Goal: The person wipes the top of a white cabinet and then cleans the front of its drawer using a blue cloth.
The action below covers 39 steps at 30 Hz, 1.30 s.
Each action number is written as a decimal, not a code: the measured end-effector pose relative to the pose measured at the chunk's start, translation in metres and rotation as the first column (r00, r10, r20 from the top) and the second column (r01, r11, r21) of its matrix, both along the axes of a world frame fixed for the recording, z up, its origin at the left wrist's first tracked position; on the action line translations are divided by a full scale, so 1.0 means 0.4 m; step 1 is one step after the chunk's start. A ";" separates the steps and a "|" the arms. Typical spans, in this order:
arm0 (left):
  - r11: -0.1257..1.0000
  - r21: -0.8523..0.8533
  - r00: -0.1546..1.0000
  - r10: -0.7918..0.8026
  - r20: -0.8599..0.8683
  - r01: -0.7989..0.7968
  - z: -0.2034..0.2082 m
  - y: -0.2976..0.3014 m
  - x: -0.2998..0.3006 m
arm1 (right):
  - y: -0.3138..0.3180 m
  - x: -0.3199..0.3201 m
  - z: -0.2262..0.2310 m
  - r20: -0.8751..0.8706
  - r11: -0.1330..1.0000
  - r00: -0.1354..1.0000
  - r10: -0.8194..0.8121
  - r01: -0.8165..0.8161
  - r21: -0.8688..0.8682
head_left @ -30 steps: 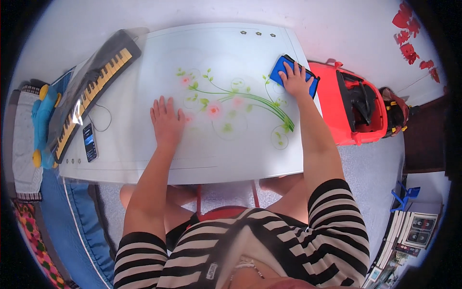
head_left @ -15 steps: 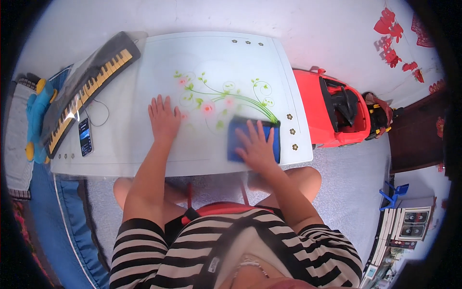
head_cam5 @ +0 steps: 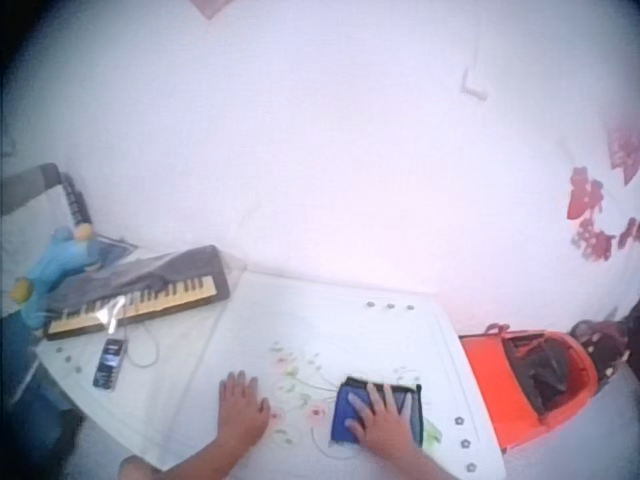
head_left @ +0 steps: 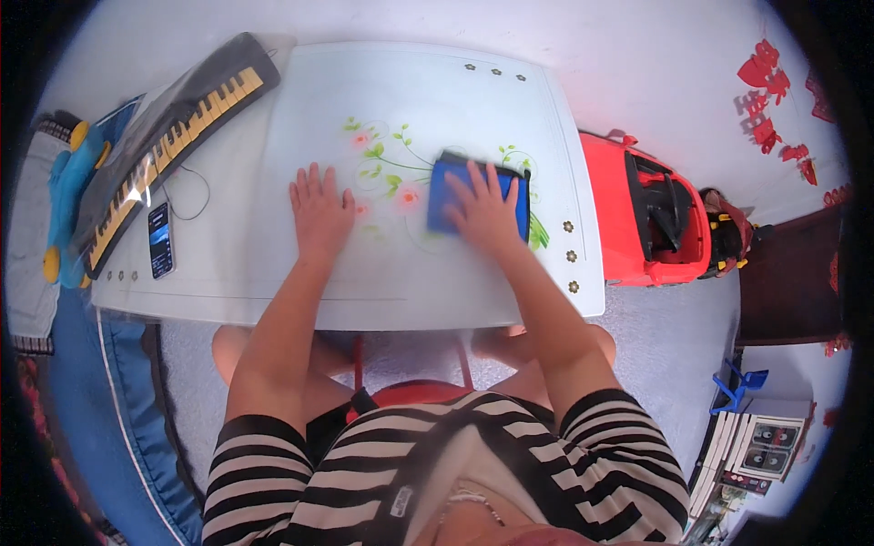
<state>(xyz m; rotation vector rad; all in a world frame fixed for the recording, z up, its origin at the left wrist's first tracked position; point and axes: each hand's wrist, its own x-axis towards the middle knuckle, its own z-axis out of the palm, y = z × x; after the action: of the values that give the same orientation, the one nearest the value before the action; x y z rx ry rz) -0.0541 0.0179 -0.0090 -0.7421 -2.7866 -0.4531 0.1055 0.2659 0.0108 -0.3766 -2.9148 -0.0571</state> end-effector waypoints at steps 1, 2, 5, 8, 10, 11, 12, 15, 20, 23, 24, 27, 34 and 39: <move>1.000 -0.001 1.000 -0.002 -0.007 0.002 -0.004 -0.002 -0.001 | 0.026 -0.050 -0.005 0.002 1.000 1.000 -0.017 0.017 0.000; 1.000 -0.015 1.000 0.005 -0.002 -0.005 -0.007 -0.005 0.001 | 0.053 -0.097 -0.015 -0.018 1.000 1.000 -0.024 0.024 0.013; 1.000 -0.028 1.000 0.000 -0.017 0.000 -0.002 0.003 0.001 | 0.134 -0.231 -0.016 0.016 0.995 0.995 -0.096 0.097 -0.013; 1.000 -0.025 1.000 -0.006 0.004 0.006 0.009 0.004 0.007 | 0.170 -0.328 0.011 0.129 0.976 0.974 -0.188 0.200 -0.091; 1.000 -0.007 1.000 -0.018 -0.005 0.018 0.018 0.002 0.008 | 0.162 -0.359 0.021 0.124 0.968 0.967 -0.223 0.235 -0.093; 1.000 -0.008 1.000 -0.018 -0.006 0.018 0.017 0.000 0.008 | 0.153 -0.358 0.020 0.123 0.968 0.967 -0.223 0.235 -0.093; 1.000 -0.021 1.000 -0.015 -0.016 0.015 0.012 0.000 0.007 | 0.142 -0.350 0.017 0.115 0.966 0.968 -0.223 0.235 -0.105; 1.000 -0.027 0.999 -0.014 -0.029 0.013 0.004 0.009 0.003 | 0.087 -0.290 -0.019 0.014 0.986 0.989 -0.148 0.148 -0.077; 1.000 -0.016 0.999 -0.008 -0.043 0.007 -0.013 -0.004 -0.008 | -0.101 -0.078 -0.016 0.028 0.998 0.999 0.046 -0.045 -0.052; 1.000 -0.021 0.995 -0.006 -0.096 0.004 -0.022 0.002 -0.008 | -0.214 0.087 0.031 0.109 0.989 0.986 0.125 -0.115 -0.097; 1.000 -0.018 0.997 -0.001 -0.075 0.000 -0.017 0.008 -0.008 | -0.240 0.136 0.045 0.146 0.980 0.977 0.158 -0.136 -0.147; 1.000 -0.008 0.998 0.008 -0.068 -0.008 -0.020 -0.001 -0.012 | -0.299 0.238 0.042 0.181 0.971 0.964 0.194 -0.162 -0.176; 1.000 0.022 1.000 0.005 -0.030 -0.005 -0.014 -0.003 -0.008 | -0.273 0.215 0.041 0.156 0.973 0.968 0.194 -0.170 -0.156; 1.000 0.019 0.999 -0.003 -0.052 0.004 -0.008 0.004 -0.001 | -0.185 0.038 0.013 0.017 0.987 0.991 0.130 -0.128 -0.092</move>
<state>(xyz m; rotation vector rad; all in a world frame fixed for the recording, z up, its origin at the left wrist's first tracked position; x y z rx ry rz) -0.0544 0.0196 -0.0120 -0.7443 -2.7292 -0.4537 0.1208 0.1920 0.0160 -0.2009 -2.9637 0.0907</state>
